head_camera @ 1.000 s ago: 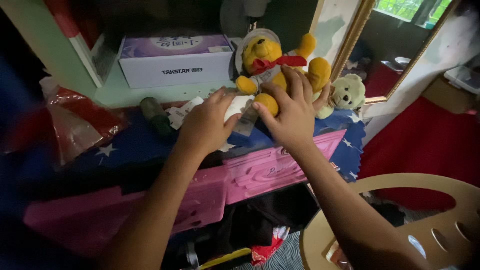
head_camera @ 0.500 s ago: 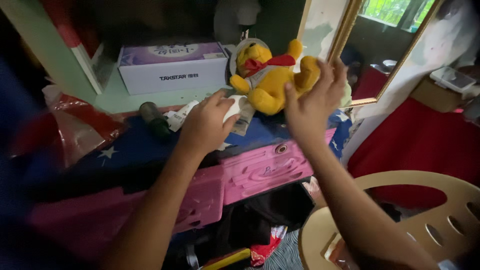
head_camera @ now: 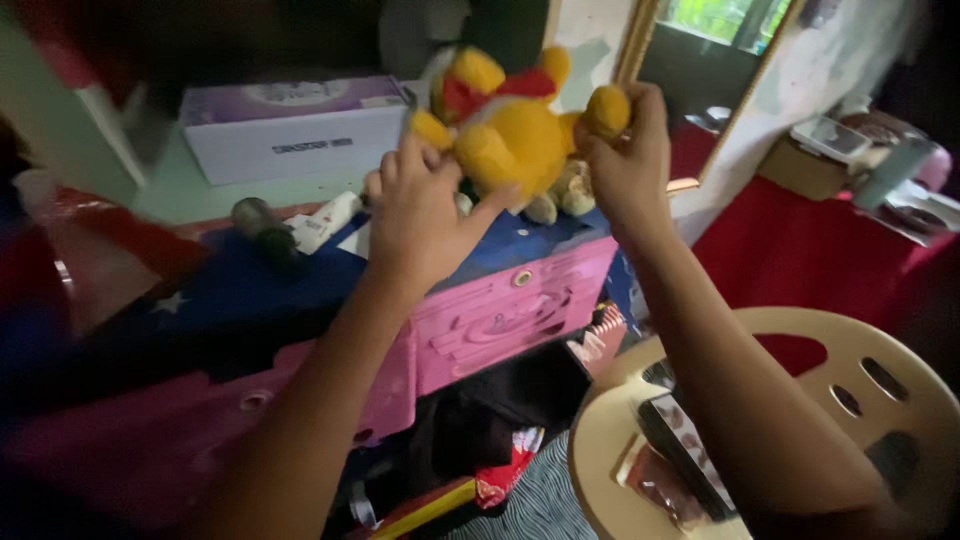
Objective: The person clears a cluttered dresser by moving stuffed toys, boxes, and miscellaneous items onto a nearby chair. After clearing the surface, the person uses a brush to sweep dust and debris from the dresser top and the blue star-patterned cloth covering it.
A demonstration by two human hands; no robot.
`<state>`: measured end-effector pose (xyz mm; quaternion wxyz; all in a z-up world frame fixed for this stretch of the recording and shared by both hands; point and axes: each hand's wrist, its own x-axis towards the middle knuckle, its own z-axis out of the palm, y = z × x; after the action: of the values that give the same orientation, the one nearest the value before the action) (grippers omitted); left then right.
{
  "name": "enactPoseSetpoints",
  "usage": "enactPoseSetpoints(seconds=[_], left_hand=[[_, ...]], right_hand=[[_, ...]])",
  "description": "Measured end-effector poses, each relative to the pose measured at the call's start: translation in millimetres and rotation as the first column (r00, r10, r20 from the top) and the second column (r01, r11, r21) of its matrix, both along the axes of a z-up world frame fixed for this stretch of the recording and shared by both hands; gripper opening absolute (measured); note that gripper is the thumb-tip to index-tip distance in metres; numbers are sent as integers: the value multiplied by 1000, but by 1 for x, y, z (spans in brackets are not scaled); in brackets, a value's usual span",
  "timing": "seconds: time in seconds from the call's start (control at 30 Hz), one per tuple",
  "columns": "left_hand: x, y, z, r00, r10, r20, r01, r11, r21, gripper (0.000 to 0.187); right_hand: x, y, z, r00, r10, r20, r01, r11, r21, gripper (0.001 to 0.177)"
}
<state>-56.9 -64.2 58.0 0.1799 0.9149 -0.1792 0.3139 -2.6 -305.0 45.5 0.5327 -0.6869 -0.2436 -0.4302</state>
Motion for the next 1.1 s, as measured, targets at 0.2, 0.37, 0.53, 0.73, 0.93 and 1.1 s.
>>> enactPoseSetpoints(seconds=[0.2,0.37,0.53,0.73,0.93,1.1], left_hand=[[-13,-57,4,963,-235,135,270,872,-408,96],[-23,-107,-19,858,-408,312,510,747,-426,40],[-33,-160,-40,756,-586,291,648,608,-458,21],[-35,-231,-62,735,-659,162,634,583,-508,23],[-18,-291,-130,729,-684,7,595,629,-499,34],[4,-339,-222,649,-646,-401,453,752,-479,43]], right_hand=[[-54,-29,-22,992,96,-82,-76,974,215,42],[-106,-79,-44,960,130,-250,-44,945,325,44],[-140,-157,-70,849,378,-370,-166,855,491,32],[-152,-258,-109,491,666,-562,40,627,778,50],[-142,-331,-192,371,683,-630,151,625,766,40],[-125,-383,-273,307,610,-730,286,673,683,36]])
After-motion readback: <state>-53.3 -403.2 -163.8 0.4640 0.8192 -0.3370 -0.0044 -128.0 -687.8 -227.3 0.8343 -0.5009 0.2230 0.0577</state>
